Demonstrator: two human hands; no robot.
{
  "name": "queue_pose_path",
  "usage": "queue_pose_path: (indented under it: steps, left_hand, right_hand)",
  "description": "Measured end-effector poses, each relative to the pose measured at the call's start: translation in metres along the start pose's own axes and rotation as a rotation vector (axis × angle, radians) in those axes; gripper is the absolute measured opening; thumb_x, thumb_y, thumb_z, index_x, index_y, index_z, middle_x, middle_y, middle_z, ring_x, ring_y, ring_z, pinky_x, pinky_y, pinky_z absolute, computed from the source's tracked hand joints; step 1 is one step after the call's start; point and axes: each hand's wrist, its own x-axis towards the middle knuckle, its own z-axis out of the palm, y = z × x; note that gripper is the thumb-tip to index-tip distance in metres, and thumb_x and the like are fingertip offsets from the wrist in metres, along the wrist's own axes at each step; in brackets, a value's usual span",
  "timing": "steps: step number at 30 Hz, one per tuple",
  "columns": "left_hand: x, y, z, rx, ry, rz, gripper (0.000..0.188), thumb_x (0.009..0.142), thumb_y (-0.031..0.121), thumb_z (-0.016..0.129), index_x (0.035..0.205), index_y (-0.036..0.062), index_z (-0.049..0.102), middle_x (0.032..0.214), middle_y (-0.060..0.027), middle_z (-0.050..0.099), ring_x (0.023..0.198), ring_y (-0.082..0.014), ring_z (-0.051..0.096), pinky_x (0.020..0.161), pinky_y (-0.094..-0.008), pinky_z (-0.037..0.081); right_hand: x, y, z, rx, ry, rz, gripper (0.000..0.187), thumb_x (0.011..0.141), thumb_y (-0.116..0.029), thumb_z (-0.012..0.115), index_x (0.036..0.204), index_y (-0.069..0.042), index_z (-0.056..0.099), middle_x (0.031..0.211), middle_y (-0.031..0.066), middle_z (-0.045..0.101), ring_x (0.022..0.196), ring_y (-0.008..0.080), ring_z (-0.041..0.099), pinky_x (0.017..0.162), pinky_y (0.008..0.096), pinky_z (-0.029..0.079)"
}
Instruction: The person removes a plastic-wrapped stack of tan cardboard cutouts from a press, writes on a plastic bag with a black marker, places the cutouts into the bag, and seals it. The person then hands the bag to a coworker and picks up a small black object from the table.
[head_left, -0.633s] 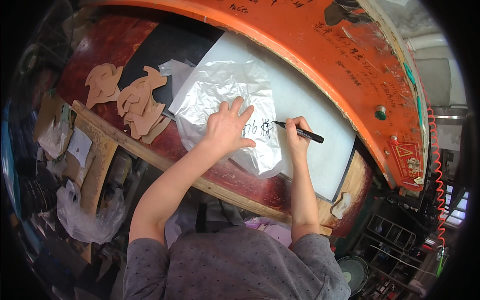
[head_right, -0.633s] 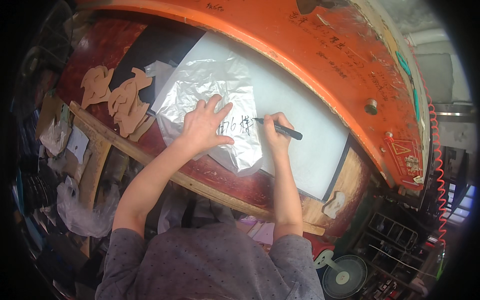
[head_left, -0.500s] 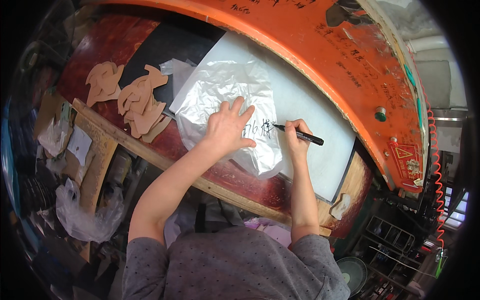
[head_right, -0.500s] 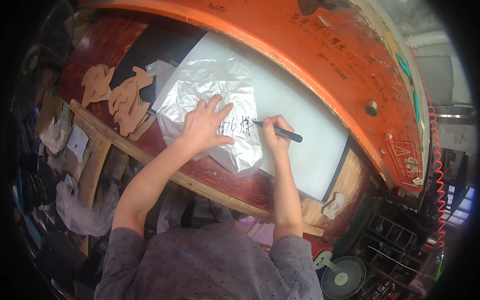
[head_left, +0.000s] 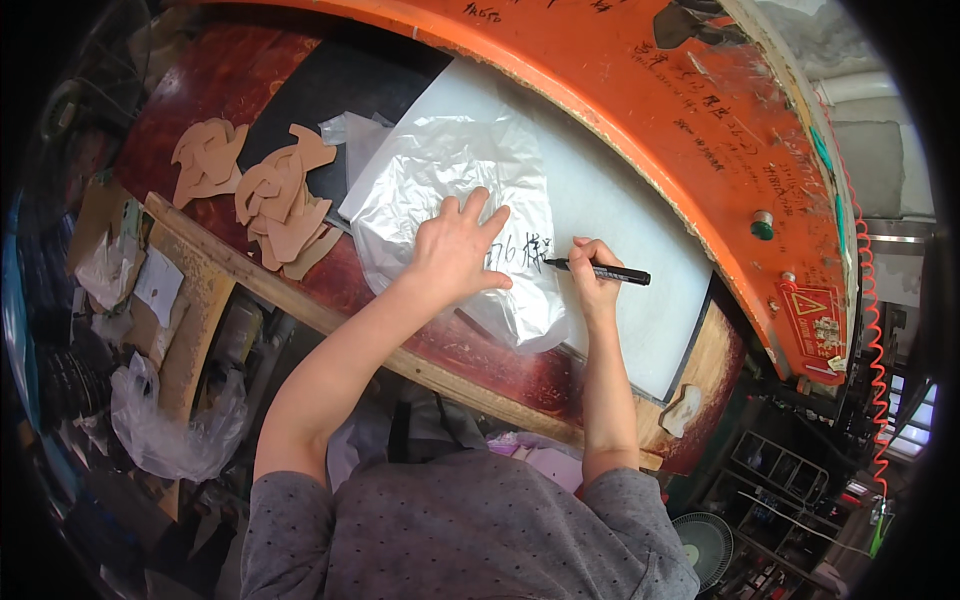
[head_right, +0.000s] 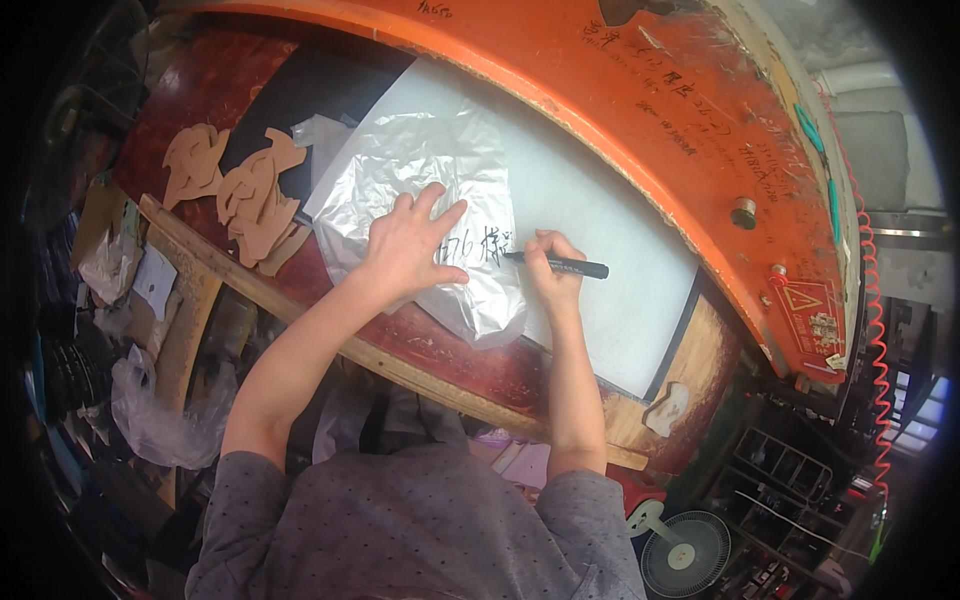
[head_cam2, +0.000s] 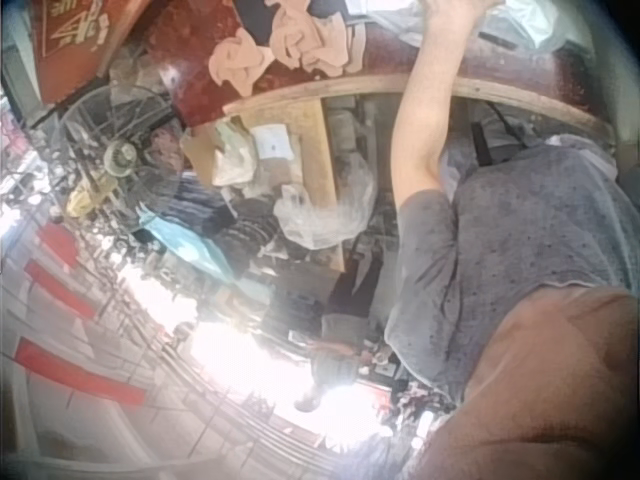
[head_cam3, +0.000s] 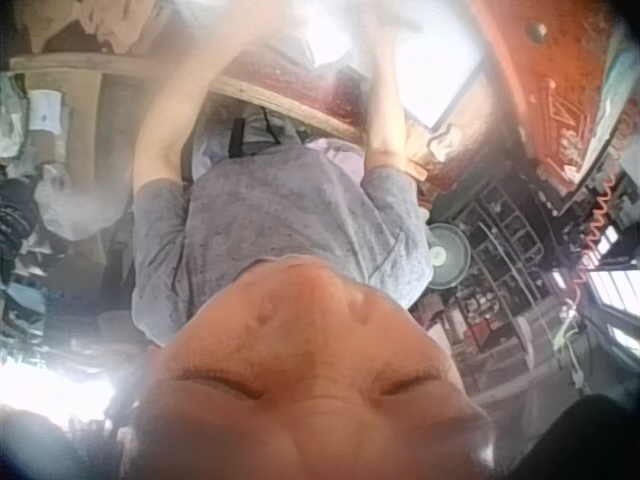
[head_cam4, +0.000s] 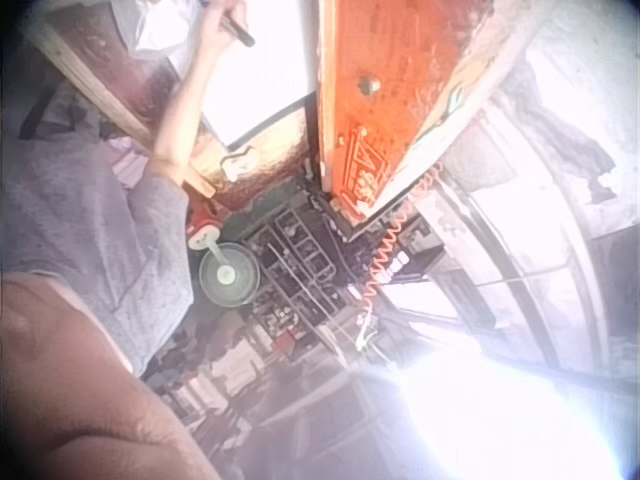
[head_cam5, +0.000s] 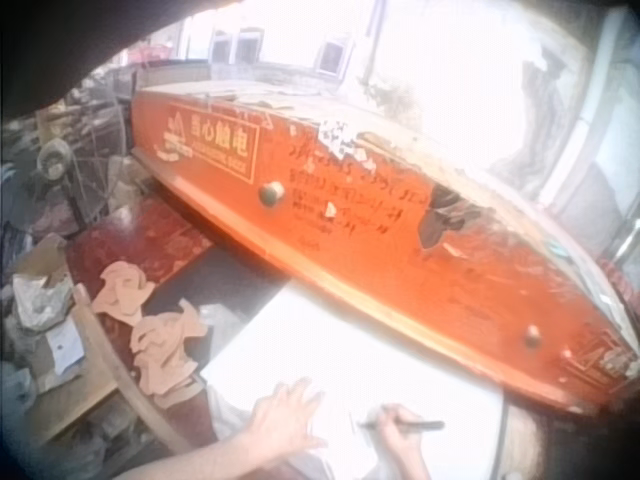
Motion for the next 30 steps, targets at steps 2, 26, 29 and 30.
queue_pose_path:
  steps: [2, 26, 29, 30]
  left_hand:
    - [0.0, 0.0, 0.0, 0.01, -0.012, -0.002, 0.088, 0.056, 0.054, 0.078, 0.13, 0.0159, 0.05, 0.131, -0.0107, 0.042, 0.101, -0.0279, 0.05, 0.071, -0.0343, 0.055]
    - [0.027, 0.019, 0.003, -0.106, 0.025, -0.075, 0.082, 0.059, 0.046, 0.079, 0.129, 0.0149, 0.049, 0.128, -0.0131, 0.044, 0.102, -0.0324, 0.053, 0.075, -0.0405, 0.053]
    - [0.021, 0.019, -0.003, -0.114, 0.2, -0.085, 0.08, 0.06, 0.045, 0.079, 0.129, 0.0149, 0.049, 0.129, -0.0125, 0.044, 0.104, -0.0314, 0.051, 0.076, -0.0404, 0.052]
    - [0.015, 0.016, -0.006, -0.133, 0.205, -0.095, 0.08, 0.061, 0.044, 0.079, 0.129, 0.015, 0.05, 0.129, -0.0122, 0.044, 0.104, -0.0311, 0.051, 0.076, -0.0404, 0.052]
  right_hand:
    - [-0.001, 0.0, -0.001, -0.016, 0.011, 0.062, 0.023, 0.085, -0.011, 0.061, 0.066, -0.004, 0.05, 0.061, -0.0016, 0.049, 0.07, 0.0111, 0.05, 0.089, 0.0351, 0.044]
    - [-0.012, -0.065, 0.009, 1.315, 0.108, 0.326, 0.027, 0.089, -0.032, 0.054, 0.075, -0.009, 0.053, 0.056, 0.0, 0.042, 0.051, 0.0135, 0.039, 0.079, 0.0397, 0.047]
    - [-0.014, -0.058, 0.026, 1.296, 0.133, 0.419, 0.028, 0.091, -0.032, 0.052, 0.075, -0.009, 0.054, 0.052, -0.0008, 0.039, 0.05, 0.0118, 0.038, 0.085, 0.0406, 0.046]
    - [-0.015, -0.052, 0.029, 1.235, 0.156, 0.465, 0.03, 0.092, -0.032, 0.05, 0.075, -0.008, 0.055, 0.05, -0.0024, 0.038, 0.05, 0.01, 0.038, 0.086, 0.0399, 0.045]
